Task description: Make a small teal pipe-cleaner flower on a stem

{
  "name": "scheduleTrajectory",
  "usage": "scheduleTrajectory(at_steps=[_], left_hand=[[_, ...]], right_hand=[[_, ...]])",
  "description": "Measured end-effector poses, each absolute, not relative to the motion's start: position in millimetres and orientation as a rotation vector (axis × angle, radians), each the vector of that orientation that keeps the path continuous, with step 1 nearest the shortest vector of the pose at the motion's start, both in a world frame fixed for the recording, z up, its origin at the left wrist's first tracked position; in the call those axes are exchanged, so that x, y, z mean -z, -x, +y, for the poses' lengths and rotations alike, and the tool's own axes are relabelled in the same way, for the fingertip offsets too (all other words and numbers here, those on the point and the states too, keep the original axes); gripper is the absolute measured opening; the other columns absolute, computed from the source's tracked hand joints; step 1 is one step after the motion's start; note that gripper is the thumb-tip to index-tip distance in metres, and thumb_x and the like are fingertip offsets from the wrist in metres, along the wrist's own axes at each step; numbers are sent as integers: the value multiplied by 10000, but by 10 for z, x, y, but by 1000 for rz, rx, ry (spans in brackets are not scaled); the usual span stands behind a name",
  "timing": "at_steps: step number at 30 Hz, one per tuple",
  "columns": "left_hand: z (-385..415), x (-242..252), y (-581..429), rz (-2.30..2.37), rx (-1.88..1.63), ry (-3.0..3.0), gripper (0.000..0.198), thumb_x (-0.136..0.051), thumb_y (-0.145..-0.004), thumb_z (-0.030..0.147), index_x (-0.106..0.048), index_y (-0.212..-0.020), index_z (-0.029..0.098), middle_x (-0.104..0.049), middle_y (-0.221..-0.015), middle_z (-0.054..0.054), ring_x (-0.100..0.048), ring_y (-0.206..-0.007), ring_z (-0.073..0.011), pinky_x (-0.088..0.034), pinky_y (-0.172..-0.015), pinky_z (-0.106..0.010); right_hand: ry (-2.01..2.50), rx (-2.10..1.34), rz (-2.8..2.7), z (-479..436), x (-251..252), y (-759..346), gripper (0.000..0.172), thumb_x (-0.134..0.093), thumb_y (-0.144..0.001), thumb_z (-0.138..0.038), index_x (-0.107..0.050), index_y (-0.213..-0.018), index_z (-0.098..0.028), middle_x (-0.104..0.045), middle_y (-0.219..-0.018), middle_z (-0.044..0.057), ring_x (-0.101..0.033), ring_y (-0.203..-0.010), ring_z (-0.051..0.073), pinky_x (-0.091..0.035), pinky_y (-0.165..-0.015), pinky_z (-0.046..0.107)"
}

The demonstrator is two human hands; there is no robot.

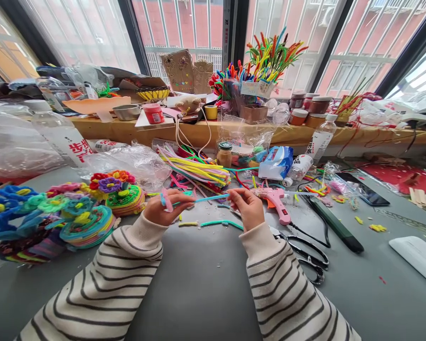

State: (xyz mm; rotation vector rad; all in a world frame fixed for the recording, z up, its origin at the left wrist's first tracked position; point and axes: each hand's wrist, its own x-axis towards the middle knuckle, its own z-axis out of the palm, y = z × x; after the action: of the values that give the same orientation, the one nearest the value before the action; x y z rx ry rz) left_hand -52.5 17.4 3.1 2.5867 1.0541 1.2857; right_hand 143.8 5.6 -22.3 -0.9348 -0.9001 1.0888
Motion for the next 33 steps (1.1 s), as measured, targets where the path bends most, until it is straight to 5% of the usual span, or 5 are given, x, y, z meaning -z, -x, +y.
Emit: scheduleTrajectory(at_steps=[13, 23, 27, 30, 33], left_hand=[[188, -135, 705, 466, -660, -1480, 348, -611, -430, 503, -454, -386, 196, -393, -286, 6, -398, -328, -111, -315, -351, -267], [162, -130, 808, 629, -992, -1603, 623, -216, -519, 751, -138, -212, 214, -40, -188, 27, -221, -248, -81, -307, -333, -289], [227, -51, 872, 350, -539, -1685, 569, -415, -185, 771, -214, -107, 244, -187, -114, 2, -290, -212, -91, -295, -266, -274], [194, -103, 833, 212, -235, -1632, 450, -542, -267, 657, -364, -134, 266, -342, -161, -24, -383, -264, -115, -346, -308, -279], [127, -169, 722, 309, -569, -1586, 452, -510, -464, 609, -458, -220, 232, -394, -238, -34, -404, -329, -110, -366, -376, -277]], right_hand=[[561, -1485, -520, 16, 81, -1530, 181, -692, -515, -315, -597, -618, -200, -425, -479, -80, -341, -391, 0, -295, -328, 113], [586, -1326, -597, 81, 189, -1633, 177, -613, -623, -356, -534, -668, -204, -405, -493, -76, -369, -396, 19, -313, -355, 145], [647, -1318, -688, 74, 182, -1636, 274, -547, -655, -439, -434, -593, -197, -304, -442, -88, -287, -333, 31, -243, -312, 163], [672, -1375, -691, 54, 147, -1589, 287, -534, -661, -446, -409, -592, -196, -258, -419, -95, -237, -310, 34, -190, -294, 164], [675, -1448, -662, 32, 119, -1503, 262, -576, -636, -399, -425, -593, -189, -307, -415, -92, -271, -320, 31, -207, -302, 158]])
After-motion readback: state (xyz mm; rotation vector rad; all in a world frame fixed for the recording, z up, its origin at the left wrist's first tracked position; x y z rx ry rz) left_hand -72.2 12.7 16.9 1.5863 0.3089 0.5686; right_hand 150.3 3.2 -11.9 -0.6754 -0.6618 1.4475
